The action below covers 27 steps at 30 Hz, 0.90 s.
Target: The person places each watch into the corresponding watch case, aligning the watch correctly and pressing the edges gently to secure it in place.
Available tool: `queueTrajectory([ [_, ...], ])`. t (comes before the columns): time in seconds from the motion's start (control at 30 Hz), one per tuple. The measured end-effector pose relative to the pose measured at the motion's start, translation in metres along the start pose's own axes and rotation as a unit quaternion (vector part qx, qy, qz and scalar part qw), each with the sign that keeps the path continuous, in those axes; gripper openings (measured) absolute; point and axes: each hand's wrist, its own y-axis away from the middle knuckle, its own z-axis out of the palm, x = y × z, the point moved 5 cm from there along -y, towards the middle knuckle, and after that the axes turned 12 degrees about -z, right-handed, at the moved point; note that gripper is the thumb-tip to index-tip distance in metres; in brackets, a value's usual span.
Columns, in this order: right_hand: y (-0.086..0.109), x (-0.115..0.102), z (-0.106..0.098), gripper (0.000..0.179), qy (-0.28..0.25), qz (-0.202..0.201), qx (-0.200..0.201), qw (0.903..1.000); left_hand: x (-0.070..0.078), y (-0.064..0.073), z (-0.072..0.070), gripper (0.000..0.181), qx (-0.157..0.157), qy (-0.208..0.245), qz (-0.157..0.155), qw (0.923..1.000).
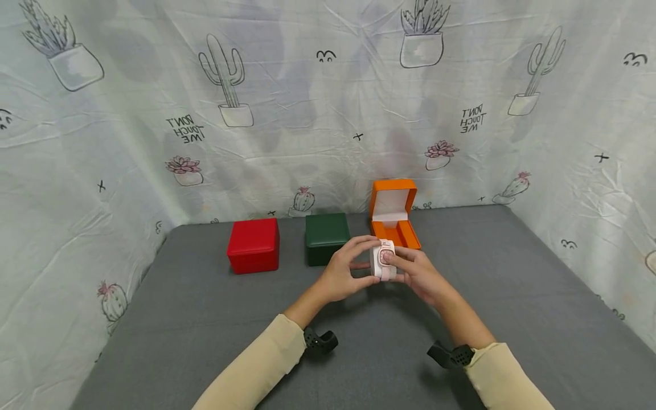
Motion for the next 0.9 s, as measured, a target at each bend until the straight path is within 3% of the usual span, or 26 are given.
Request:
queueTrajectory([
  [0.33,0.006,0.0,-0.01,0.056,0.01,0.001,0.008,0.9999,0.002,-0.004,0.009,0.069,-0.01,-0.008,-0.003,0.9999],
  [0.5,0.006,-0.002,-0.018,0.055,0.032,0.005,0.025,0.9992,0.006,-0.01,0.014,0.071,0.0,-0.061,0.0,0.9982],
  [0.73,0.0,-0.007,-0.033,0.058,0.063,0.003,0.063,0.996,0.015,-0.034,0.019,0.068,0.017,-0.159,0.008,0.9871],
  [0.9,-0.006,-0.011,-0.042,0.065,0.08,-0.001,0.085,0.9932,0.018,-0.054,0.021,0.065,0.015,-0.155,-0.019,0.9875],
])
